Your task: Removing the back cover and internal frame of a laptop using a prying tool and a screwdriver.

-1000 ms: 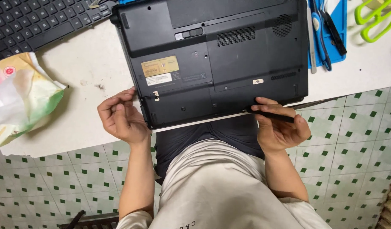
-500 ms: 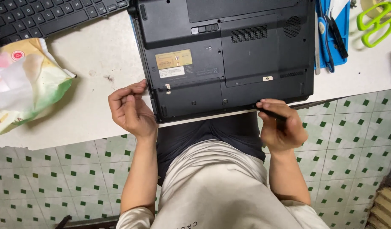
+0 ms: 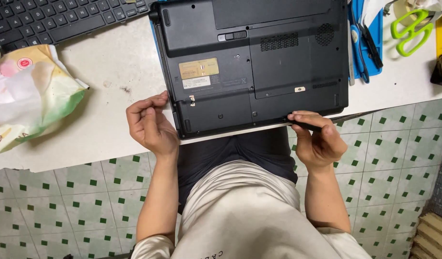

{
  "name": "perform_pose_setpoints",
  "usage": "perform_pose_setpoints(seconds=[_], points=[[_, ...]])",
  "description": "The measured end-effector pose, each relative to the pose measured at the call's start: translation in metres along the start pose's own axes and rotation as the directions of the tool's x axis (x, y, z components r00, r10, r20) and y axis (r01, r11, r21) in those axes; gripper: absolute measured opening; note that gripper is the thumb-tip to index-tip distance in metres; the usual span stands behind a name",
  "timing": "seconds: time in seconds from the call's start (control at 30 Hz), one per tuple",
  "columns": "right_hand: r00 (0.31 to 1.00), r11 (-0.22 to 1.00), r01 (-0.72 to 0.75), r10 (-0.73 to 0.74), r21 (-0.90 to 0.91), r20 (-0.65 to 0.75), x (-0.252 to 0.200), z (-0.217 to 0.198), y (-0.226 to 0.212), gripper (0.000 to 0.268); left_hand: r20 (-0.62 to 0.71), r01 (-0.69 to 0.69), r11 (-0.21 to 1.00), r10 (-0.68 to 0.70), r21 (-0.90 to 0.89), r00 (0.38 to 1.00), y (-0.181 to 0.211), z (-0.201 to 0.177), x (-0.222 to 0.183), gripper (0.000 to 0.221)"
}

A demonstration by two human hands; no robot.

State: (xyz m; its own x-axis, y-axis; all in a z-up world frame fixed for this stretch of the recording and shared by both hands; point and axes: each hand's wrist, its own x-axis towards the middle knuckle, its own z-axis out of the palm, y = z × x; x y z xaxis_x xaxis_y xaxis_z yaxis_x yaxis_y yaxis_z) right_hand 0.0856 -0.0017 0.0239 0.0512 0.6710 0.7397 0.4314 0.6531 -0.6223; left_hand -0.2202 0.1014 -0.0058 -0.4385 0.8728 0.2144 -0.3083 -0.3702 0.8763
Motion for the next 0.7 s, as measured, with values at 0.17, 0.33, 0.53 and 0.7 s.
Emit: perform_pose_setpoints(seconds=[0.17, 0.33, 0.53, 0.7], points=[[1.000, 1.000, -0.021, 0.021, 0.015, 0.016, 0.002, -0.003, 0.002, 0.076, 0.002, 0.004, 1.000, -0.004, -0.007, 1.000, 0.001, -0.001, 0.000, 0.007], [1.000, 0.992, -0.003, 0.006, -0.122, 0.026, -0.002, -0.016, 0.003, 0.081, 0.004, 0.002, 1.000, -0.002, -0.008, 1.000, -0.002, -0.003, 0.000, 0.008], [1.000, 0.994, 0.004, -0.004, -0.111, 0.000, -0.003, -0.004, 0.001, 0.077, 0.010, -0.010, 1.000, 0.010, 0.014, 1.000, -0.003, -0.001, 0.000, 0.008], [1.000, 0.999, 0.001, -0.002, -0.052, -0.011, -0.008, -0.004, 0.006, 0.072, 0.012, -0.013, 1.000, 0.013, 0.010, 1.000, -0.003, 0.000, 0.000, 0.009]])
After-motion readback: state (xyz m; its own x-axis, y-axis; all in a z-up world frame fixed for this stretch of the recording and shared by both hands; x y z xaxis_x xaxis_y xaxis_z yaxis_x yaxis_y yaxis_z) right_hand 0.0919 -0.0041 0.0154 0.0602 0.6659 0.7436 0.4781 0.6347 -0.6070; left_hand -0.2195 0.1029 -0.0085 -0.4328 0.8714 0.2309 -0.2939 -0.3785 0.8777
